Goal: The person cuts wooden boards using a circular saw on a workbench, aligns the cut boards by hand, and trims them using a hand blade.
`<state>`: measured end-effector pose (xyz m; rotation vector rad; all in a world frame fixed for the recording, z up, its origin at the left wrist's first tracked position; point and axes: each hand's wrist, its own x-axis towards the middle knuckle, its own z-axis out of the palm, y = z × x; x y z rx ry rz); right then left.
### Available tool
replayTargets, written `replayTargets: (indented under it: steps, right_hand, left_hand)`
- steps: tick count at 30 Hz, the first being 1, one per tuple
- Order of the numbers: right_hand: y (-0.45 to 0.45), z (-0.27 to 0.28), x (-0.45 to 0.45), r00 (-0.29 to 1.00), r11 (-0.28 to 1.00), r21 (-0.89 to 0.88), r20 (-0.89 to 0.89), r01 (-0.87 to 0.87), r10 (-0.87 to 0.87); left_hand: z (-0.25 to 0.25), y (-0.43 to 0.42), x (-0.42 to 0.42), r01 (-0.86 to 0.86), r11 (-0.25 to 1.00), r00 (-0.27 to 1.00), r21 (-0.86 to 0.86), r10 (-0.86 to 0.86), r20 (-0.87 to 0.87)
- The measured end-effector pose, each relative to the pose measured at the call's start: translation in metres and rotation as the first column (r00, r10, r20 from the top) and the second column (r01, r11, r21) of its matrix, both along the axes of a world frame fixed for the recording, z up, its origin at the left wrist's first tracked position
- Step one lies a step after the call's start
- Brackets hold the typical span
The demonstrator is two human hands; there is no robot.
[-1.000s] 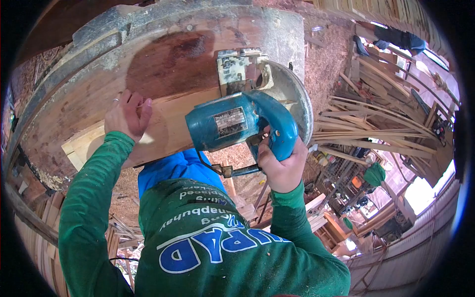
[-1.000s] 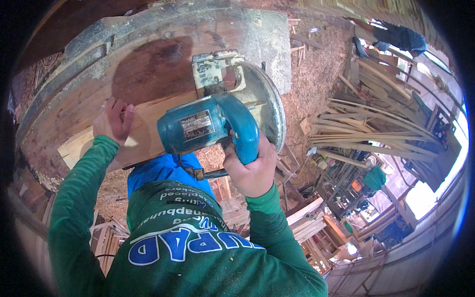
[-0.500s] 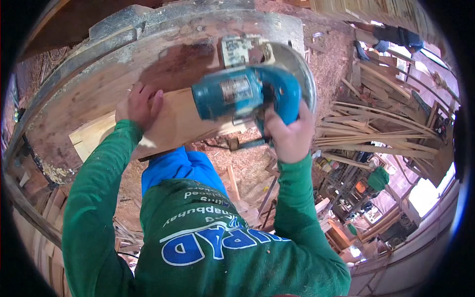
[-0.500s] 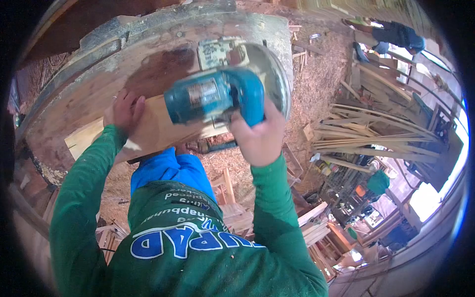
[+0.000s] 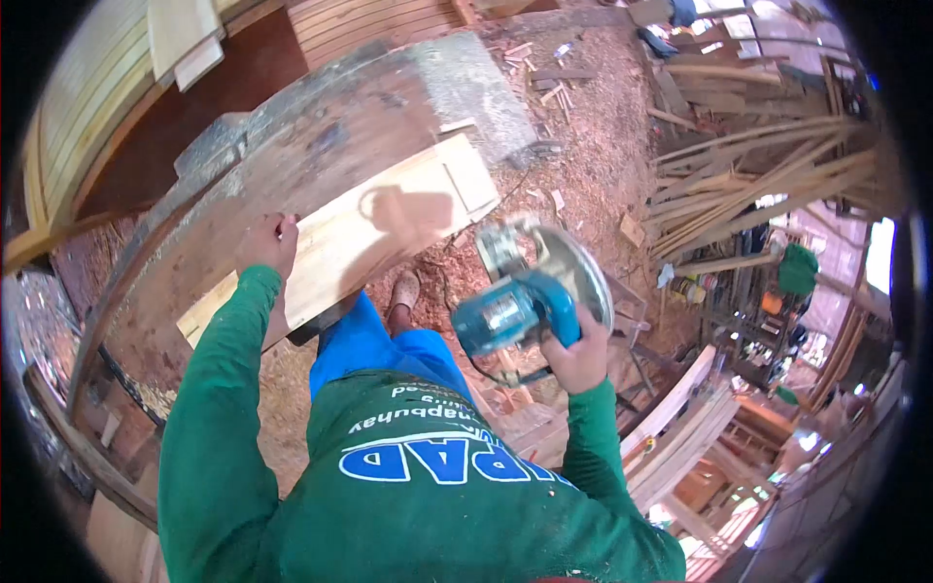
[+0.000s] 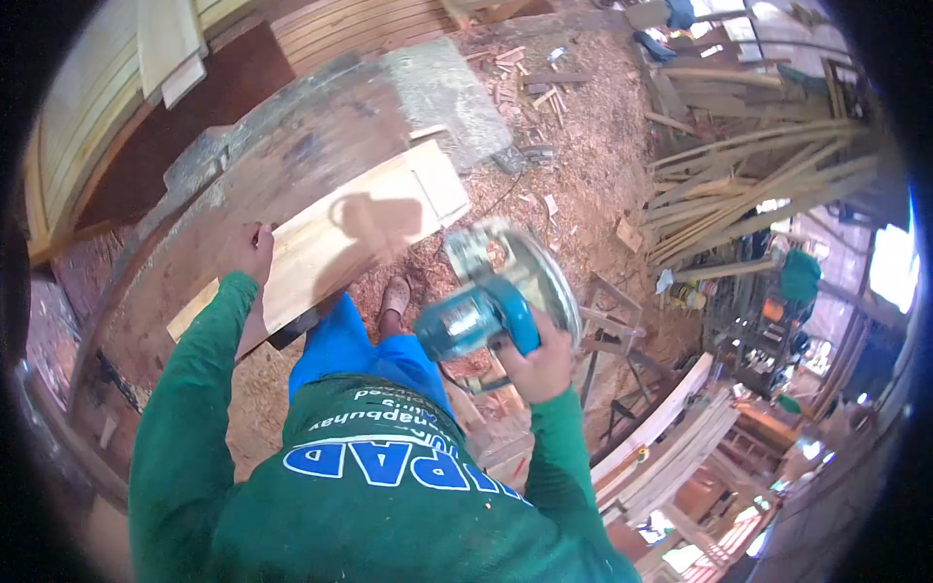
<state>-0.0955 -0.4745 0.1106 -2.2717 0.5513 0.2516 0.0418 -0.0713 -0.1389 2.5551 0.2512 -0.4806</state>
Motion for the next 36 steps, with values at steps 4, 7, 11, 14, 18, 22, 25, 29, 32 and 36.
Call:
replayTargets:
  steps: [4, 7, 11, 14, 18, 22, 25, 29, 32, 36]
  right_hand:
    - [-0.048, -0.019, -0.112, 0.965, 0.964, -0.105, -0.068, 0.245, -0.253]
    - [-0.069, -0.043, -0.184, 0.881, 0.888, -0.108, -0.113, 0.448, -0.458]
    - [-0.097, -0.084, -0.287, 0.805, 0.814, -0.121, -0.127, 0.568, -0.58]
    - [-0.096, -0.095, -0.33, 0.741, 0.754, -0.068, -0.144, 0.654, -0.656]
    - [-0.1, -0.109, -0.384, 0.658, 0.681, -0.113, -0.185, 0.723, -0.73]
    - [-0.1, -0.113, -0.398, 0.613, 0.632, -0.067, -0.184, 0.772, -0.768]
    - [-0.103, -0.104, -0.401, 0.635, 0.646, -0.075, -0.128, 0.759, -0.761]
    - [-0.109, -0.1, -0.403, 0.625, 0.635, -0.087, -0.118, 0.768, -0.772]
    - [-0.114, -0.103, -0.414, 0.608, 0.628, -0.106, -0.173, 0.771, -0.775]
    - [-0.123, -0.108, -0.429, 0.668, 0.679, -0.172, -0.124, 0.714, -0.734]
  left_hand:
    - [-0.035, -0.002, 0.002, 0.109, 0.993, 0.972, 0.05, -0.117, 0.204]
    - [0.01, -0.072, 0.022, 0.332, 0.919, 0.894, 0.213, -0.378, 0.242]
    - [0.055, -0.217, 0.036, 0.644, 0.702, 0.71, 0.304, -0.696, 0.103]
    - [0.053, -0.292, 0.034, 0.523, 0.706, 0.761, 0.478, -0.639, 0.112]
    - [0.022, -0.349, 0.024, 0.546, 0.743, 0.765, 0.388, -0.631, 0.132]
    - [0.034, -0.43, -0.039, 0.814, 0.579, 0.517, 0.041, -0.755, 0.404]
    - [0.046, -0.452, -0.03, 0.769, 0.634, 0.563, 0.089, -0.736, 0.377]
    - [-0.001, -0.397, 0.086, 0.344, 0.882, 0.883, 0.323, -0.421, 0.208]
    - [-0.014, -0.3, 0.15, -0.021, 0.884, 0.948, 0.468, -0.131, 0.29]
    - [-0.121, -0.243, 0.248, 0.286, 0.958, 0.958, -0.029, -0.287, -0.02]
